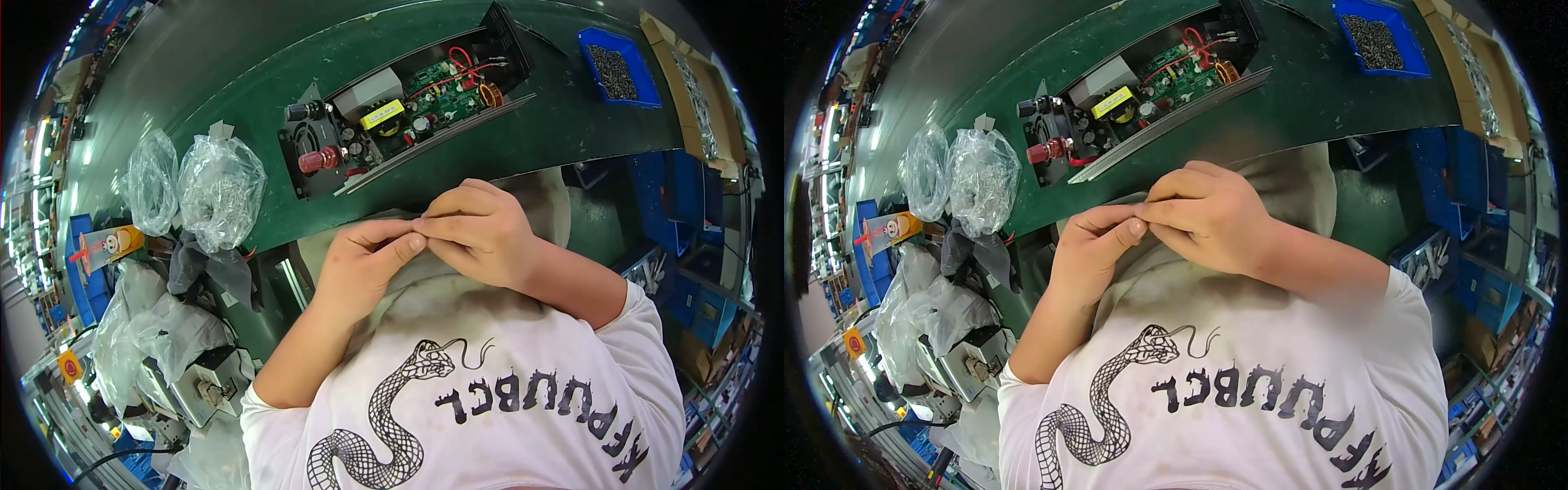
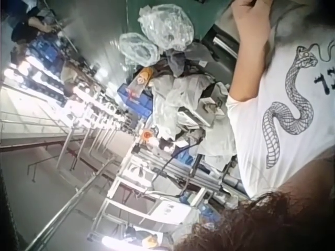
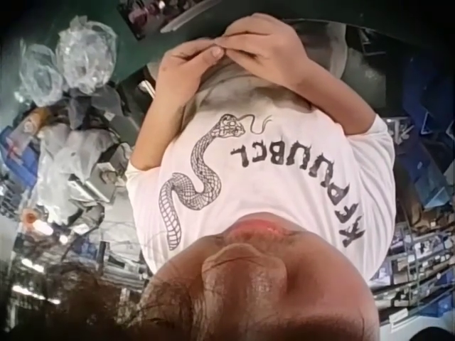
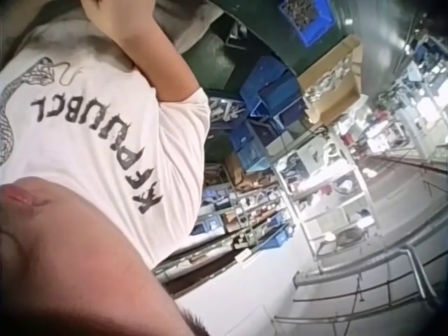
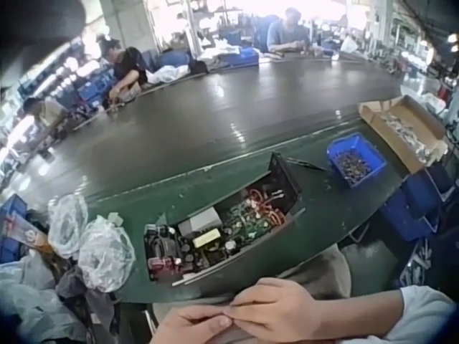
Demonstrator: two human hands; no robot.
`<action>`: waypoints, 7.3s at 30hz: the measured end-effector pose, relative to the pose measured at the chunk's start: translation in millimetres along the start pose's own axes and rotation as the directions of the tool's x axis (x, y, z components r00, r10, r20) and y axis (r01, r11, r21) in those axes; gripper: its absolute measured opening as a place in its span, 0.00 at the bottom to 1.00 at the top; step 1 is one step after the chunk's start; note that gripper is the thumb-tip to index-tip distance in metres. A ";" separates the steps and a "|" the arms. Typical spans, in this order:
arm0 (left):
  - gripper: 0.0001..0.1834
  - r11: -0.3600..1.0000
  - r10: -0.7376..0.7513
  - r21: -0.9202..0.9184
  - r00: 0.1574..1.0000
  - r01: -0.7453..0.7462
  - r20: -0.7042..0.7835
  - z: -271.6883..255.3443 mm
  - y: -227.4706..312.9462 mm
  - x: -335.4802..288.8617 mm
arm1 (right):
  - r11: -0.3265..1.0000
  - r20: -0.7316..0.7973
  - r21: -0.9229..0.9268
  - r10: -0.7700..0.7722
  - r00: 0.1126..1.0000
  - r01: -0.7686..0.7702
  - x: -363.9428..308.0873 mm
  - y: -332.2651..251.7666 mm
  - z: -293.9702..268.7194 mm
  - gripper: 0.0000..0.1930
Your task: Assemble an electronic device by placing internal components and securing wires within a housing.
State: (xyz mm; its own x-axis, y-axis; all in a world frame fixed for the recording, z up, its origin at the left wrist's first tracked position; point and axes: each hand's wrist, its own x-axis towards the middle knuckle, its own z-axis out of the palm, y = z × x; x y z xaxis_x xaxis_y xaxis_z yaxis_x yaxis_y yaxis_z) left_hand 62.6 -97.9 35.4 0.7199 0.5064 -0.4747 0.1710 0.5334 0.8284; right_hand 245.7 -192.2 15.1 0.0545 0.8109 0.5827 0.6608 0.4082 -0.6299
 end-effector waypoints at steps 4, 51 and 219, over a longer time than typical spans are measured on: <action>0.15 0.982 0.068 0.177 0.998 -0.064 -0.017 -4.8 -5.0 1.4 | 0.989 -0.008 -0.139 -0.050 0.999 0.048 -1.0 4.6 1.6 0.11; 0.41 0.608 -0.121 0.746 0.961 0.270 -0.249 33.3 71.6 44.3 | 0.908 0.054 -0.419 0.006 0.999 0.017 5.3 59.4 21.5 0.12; 0.33 0.110 0.852 0.640 0.403 -0.760 0.333 16.0 12.7 -15.2 | -0.601 0.792 0.563 0.196 0.579 -0.567 28.0 35.3 43.7 0.20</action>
State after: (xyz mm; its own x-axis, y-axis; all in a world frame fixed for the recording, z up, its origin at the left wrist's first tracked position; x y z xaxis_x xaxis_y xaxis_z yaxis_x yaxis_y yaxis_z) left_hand 64.6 -109.6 57.9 0.6604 0.4329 0.6135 -0.0982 -0.7603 0.6421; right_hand 237.8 -136.8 -13.3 -0.4318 0.8811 -0.1928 -0.8495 -0.4691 -0.2414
